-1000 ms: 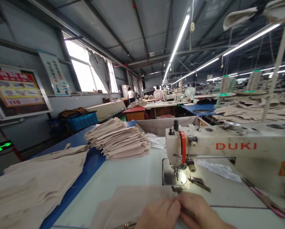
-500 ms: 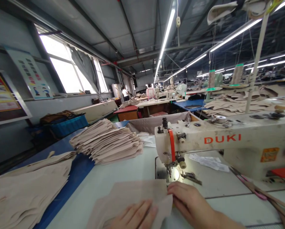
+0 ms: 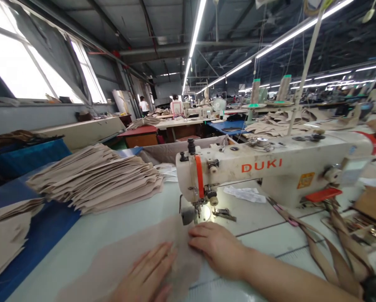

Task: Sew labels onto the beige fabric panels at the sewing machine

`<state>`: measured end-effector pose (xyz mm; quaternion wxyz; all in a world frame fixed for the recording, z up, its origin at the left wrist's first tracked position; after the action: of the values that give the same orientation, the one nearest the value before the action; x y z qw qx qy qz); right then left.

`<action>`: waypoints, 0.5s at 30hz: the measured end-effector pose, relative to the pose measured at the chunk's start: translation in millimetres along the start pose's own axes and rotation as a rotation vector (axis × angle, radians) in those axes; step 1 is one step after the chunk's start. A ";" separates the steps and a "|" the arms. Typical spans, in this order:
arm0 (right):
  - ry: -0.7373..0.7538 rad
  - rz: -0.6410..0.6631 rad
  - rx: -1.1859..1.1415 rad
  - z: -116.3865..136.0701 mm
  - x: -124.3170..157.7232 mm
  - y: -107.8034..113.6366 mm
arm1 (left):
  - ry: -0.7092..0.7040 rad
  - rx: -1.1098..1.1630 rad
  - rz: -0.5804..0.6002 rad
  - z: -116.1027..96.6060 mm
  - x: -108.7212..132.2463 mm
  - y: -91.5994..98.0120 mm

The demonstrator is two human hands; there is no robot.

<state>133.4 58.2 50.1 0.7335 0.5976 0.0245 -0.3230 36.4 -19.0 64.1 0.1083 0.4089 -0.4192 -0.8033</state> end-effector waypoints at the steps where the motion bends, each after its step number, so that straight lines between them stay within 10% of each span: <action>1: 0.004 0.012 0.021 -0.2 -0.1 -1.6 | 0.062 -0.008 0.015 7.5 -3.5 -9.0; 7: -0.148 -0.012 0.166 -18.2 11.5 24.4 | 0.284 0.092 0.384 36.0 -14.2 -85.8; 15: -0.734 0.010 0.422 -135.8 73.3 120.2 | 0.347 0.138 0.444 50.7 -18.4 -102.1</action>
<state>299.4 156.1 84.1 0.5567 0.5801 -0.3079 -0.5087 27.6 84.0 12.6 0.3236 0.4450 -0.5275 -0.6473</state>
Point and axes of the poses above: each hand's wrist, its own x-axis away from the middle knuckle, its own y-axis out of the back of the hand, z = x × y, the point moved 10 cm from there along -x, towards the middle knuckle, and after that the axes turned 4 degrees about -z, right-handed, at the moved point
